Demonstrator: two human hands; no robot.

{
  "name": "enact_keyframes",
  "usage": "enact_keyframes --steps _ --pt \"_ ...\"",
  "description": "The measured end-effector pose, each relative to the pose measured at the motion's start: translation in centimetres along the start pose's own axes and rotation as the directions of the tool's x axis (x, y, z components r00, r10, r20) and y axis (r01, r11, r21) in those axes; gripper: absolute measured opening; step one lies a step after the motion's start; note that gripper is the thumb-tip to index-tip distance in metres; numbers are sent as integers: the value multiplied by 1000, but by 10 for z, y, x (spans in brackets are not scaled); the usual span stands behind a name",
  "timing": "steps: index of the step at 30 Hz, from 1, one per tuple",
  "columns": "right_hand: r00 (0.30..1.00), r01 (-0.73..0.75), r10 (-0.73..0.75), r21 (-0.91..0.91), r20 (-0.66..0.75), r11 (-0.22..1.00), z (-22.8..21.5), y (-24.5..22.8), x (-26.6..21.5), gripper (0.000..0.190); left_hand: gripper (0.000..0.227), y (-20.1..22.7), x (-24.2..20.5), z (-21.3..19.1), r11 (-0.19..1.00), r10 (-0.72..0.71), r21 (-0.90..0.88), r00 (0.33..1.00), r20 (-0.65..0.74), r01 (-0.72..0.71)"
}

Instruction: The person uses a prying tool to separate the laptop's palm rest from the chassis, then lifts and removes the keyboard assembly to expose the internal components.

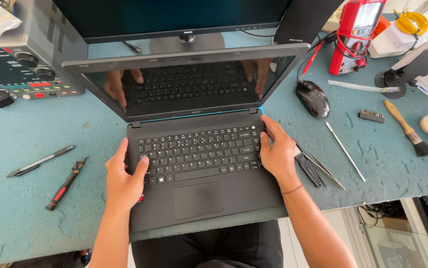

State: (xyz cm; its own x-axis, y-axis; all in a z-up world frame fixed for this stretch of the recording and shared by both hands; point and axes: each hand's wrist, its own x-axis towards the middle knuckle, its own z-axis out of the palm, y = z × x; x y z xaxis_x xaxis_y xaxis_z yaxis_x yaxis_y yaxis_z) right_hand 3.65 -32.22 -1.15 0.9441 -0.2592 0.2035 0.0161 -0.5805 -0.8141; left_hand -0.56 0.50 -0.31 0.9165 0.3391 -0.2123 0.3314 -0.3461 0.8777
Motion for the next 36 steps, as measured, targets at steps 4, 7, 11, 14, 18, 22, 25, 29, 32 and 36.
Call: enact_keyframes --steps 4,7,11,14,18,22,25,29,32,36 --pt "1000 9 -9 60 -6 998 -4 7 -5 39 75 9 -5 -2 1000 -7 1 1000 9 7" --pt "999 19 -17 56 -28 998 -10 9 -18 38 75 13 -7 -3 999 -30 17 999 41 30" --pt "999 -41 40 -27 -36 999 -22 9 -45 38 76 18 -11 -4 1000 -2 17 999 40 1" --pt "993 -112 111 -16 -45 994 -28 8 -63 35 78 3 -9 -4 995 90 27 995 52 -92" --pt "985 -154 153 -9 -84 988 -34 5 -73 34 82 1 -20 -3 949 302 59 946 114 -310" --pt "989 -150 149 -182 -18 972 -36 11 -73 23 86 15 -35 -11 974 103 174 968 227 -144" --pt "982 -181 190 -208 21 961 -38 8 -69 24 85 6 -39 -14 952 186 195 950 252 -238" --pt "975 -185 213 -286 69 940 -41 5 -65 26 82 -1 -44 -13 933 244 205 938 245 -296" --pt "974 -176 213 -333 79 926 -42 5 -62 27 83 -6 -45 -12 916 285 217 929 238 -337" --pt "949 -249 305 -397 84 883 -41 1 -52 26 80 2 -49 -12 927 219 253 948 232 -276"
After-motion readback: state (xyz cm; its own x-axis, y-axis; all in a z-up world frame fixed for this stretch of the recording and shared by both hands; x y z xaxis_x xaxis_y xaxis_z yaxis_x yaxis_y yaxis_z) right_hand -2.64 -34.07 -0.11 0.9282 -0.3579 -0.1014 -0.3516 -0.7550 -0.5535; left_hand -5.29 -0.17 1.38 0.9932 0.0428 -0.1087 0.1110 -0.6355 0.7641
